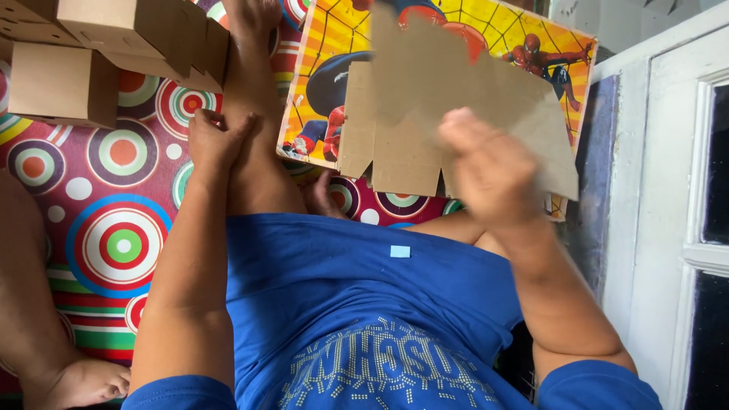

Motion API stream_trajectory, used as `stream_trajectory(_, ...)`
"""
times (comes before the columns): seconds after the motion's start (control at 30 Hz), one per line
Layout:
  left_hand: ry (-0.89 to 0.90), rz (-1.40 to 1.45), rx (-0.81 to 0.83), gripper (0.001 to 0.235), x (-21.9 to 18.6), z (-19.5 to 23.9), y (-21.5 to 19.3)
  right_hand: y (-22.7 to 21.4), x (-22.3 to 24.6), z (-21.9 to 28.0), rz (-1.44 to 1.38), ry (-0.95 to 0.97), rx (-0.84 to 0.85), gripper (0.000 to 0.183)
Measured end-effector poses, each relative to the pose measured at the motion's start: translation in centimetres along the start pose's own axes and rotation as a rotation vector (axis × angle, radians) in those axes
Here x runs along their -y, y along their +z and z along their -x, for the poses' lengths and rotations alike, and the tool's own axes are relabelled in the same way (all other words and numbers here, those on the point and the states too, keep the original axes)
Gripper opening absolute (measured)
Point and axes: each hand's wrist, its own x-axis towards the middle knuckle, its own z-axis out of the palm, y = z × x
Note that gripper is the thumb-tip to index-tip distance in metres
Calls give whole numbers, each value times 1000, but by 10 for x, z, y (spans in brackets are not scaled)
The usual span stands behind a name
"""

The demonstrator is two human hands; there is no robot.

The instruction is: The person folds and assembles cardboard boxes by hand, tucking in flaps to form a rectangular shape.

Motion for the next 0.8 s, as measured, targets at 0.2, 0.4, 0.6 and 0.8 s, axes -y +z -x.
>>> stream_trajectory(0.2,31,-52,-18,69,0,4,0,70,13,52,55,-14,154,30)
stream_trajectory(0.4,28,-74,-21,67,8,-3,5,60,10,54,112,-47,242,35)
stream_trajectory(0.6,42,-67,-34,67,13,-7,8,51,4,53,66,-76,300,35)
stream_trajectory(0.8,26,-61,-30,67,10,-5,8,49,-2,55,54,-88,305,34)
